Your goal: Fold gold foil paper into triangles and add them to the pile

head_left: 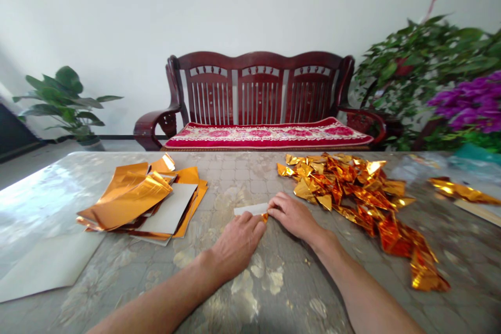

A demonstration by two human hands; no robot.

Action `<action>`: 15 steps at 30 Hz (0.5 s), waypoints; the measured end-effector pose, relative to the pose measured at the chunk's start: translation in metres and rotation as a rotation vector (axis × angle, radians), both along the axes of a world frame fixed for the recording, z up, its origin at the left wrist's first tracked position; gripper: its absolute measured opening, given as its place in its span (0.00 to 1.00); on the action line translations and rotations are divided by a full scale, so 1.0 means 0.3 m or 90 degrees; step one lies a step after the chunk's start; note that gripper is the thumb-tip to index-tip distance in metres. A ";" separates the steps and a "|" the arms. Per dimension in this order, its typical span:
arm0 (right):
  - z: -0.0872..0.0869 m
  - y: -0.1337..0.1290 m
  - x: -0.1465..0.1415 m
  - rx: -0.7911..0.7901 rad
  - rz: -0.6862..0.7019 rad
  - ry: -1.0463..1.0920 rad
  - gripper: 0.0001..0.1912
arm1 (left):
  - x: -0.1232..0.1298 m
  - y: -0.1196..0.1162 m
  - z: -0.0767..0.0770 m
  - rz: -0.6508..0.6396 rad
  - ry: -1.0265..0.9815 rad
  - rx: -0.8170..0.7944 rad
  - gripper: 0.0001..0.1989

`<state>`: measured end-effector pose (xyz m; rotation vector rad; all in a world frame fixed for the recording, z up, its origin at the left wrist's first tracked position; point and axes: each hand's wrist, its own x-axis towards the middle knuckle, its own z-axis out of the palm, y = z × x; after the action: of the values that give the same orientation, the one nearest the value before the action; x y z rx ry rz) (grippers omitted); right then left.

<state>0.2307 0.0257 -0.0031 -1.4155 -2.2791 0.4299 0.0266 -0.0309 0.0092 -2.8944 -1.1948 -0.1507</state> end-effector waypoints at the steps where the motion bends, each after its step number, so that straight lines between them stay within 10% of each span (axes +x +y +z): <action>1: 0.003 -0.001 -0.004 0.004 -0.008 -0.017 0.06 | 0.001 0.000 -0.001 0.004 -0.005 -0.002 0.15; 15: 0.035 -0.016 -0.031 -0.019 -0.055 -0.068 0.06 | 0.054 0.002 -0.014 0.098 0.037 0.000 0.22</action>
<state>0.2215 0.0208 0.0074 -1.5798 -2.2920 0.3706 0.0428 -0.0302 0.0050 -2.7707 -1.3991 -0.0642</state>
